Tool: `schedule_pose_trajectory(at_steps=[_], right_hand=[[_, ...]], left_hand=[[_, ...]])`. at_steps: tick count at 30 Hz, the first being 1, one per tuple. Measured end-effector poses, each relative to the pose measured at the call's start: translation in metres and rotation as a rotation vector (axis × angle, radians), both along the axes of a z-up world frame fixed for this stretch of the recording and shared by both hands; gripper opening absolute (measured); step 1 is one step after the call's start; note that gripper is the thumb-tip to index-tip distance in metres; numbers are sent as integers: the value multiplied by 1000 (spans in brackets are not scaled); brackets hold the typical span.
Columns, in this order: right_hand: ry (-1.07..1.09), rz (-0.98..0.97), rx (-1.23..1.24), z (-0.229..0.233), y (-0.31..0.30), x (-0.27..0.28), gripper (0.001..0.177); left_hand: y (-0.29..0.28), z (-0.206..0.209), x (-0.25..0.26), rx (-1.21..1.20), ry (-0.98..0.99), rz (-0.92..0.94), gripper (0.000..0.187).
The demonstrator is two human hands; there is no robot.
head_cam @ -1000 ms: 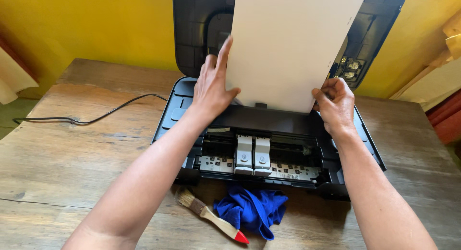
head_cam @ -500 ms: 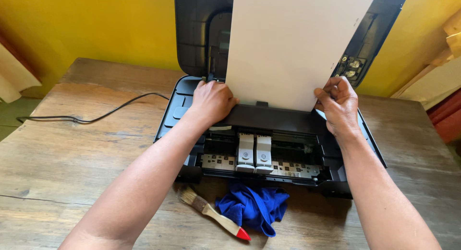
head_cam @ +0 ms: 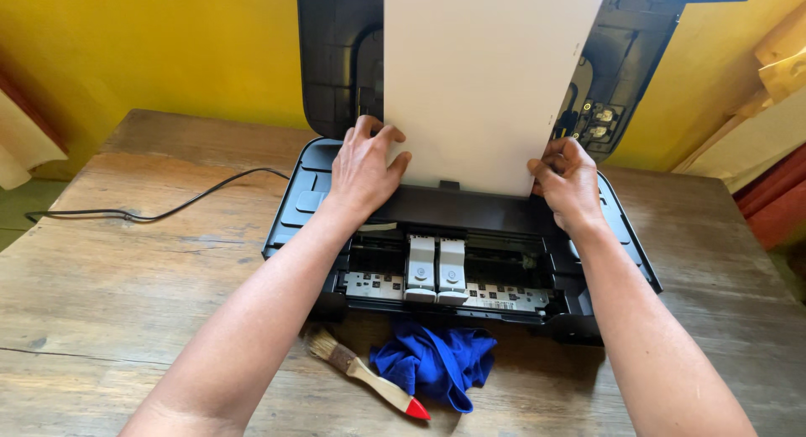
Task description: The person uses a small brush to clean the inside of a printer. They open the scanner lid and brush the glass and interior surfaces, then insert a sheet of paper into the paper feed and continue brushing the internal mechanisms and rollers.
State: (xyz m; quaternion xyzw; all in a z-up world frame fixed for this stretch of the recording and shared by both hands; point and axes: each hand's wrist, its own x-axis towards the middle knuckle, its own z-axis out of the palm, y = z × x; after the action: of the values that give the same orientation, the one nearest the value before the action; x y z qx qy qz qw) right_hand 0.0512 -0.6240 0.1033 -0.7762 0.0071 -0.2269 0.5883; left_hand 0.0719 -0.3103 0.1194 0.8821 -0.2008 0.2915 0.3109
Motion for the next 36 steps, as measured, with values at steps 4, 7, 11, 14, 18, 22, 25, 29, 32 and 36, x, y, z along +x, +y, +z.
schedule_pose_trajectory(at_steps=[4, 7, 11, 14, 18, 22, 25, 29, 32, 36], right_hand=[[1, -292, -374, 3, 8, -8, 20], [-146, -345, -574, 0, 10, -16, 21], [-27, -337, -668, 0, 6, -19, 24], [-51, -329, -729, 6, 7, -25, 25], [-222, -253, -773, 16, 27, -59, 31], [-336, -41, -709, 21, 69, -125, 18], [-379, 297, -672, 13, 113, -174, 21], [-348, 689, -749, -9, 166, -212, 24], [-301, 649, -878, -24, 184, -218, 33], [-225, 604, -980, -35, 190, -222, 24]], left_hand=[[-3, -5, 9, 28, -23, -9, 37], [-2, -15, 12, 26, -59, -11, 43], [0, -21, 14, 64, -33, -39, 51], [4, -15, 13, 58, 60, -85, 52], [10, -14, -5, 104, 24, -132, 54], [27, -14, -37, 96, 2, -185, 51], [44, -20, -69, 118, -63, -190, 43], [56, -26, -109, 153, -136, -166, 35], [59, -28, -125, 158, -179, -148, 31], [63, -30, -134, 106, -175, -178, 26]])
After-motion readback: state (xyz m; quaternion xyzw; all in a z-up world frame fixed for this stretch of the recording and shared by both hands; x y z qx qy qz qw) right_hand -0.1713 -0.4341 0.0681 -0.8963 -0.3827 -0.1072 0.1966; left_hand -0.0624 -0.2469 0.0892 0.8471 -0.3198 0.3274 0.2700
